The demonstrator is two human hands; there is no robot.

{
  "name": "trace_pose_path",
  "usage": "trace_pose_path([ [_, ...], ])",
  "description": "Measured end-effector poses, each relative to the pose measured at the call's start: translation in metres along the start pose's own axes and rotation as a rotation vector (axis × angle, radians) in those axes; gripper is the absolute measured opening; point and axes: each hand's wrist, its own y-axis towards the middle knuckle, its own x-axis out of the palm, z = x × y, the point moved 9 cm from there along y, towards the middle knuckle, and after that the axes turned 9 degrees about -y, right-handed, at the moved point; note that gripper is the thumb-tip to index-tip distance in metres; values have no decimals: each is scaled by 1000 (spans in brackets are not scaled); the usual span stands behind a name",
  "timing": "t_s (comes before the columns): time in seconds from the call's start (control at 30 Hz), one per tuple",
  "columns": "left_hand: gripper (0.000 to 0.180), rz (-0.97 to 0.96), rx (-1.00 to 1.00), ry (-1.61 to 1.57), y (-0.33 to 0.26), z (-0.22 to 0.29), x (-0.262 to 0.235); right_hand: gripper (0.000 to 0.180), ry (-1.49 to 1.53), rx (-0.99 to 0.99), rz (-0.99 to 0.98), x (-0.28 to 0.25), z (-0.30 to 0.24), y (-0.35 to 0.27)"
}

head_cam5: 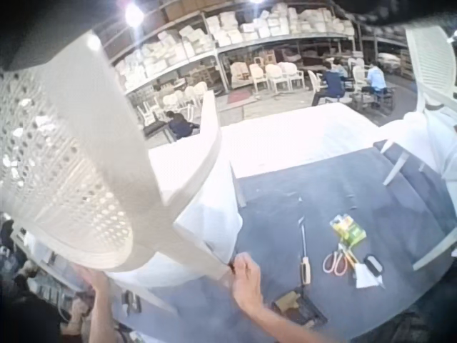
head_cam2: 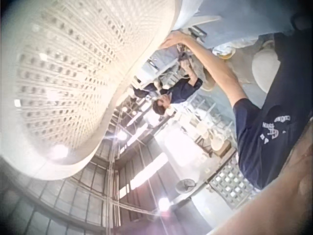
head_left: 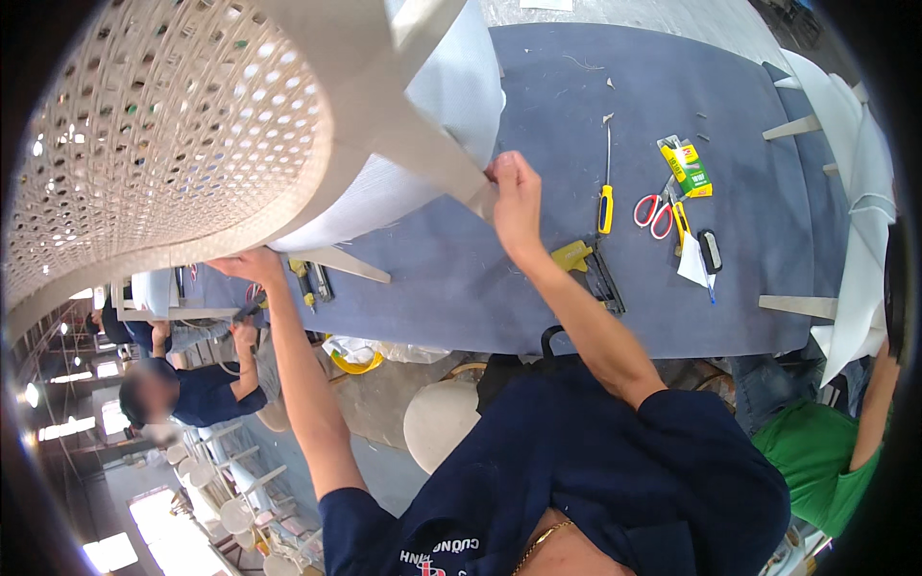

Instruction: The person staples white fabric onto the underside of a white chair frame using a yellow pneumatic staple gun. They smooth the fabric, reposition the chair, and use a screwdriver to tuck and secure fabric edges along the frame. The person then uses the staple gun again to finish attaching the fabric.

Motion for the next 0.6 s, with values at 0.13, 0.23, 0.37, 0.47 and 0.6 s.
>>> trace_pose_path([
  [0.13, 65, -349, -65, 75, 1, -83, -41, 41, 80, 29, -143, 30, 1, -57],
  [0.23, 68, -592, -340, 58, -10, -111, -63, 40, 37, 2, -266, 31, -1, -82],
  [0.37, 78, -308, -437, 7, -72, 39, -33, 35, -45, -75, -252, -19, -6, -63],
  [0.47, 98, -450, -289, -141, -114, 174, -13, 27, -268, -192, -380, -26, -45, -50],
  [0.6, 119, -369, -323, -3, -135, 235, 32, 18, -470, -560, -455, -12, -113, -39],
])
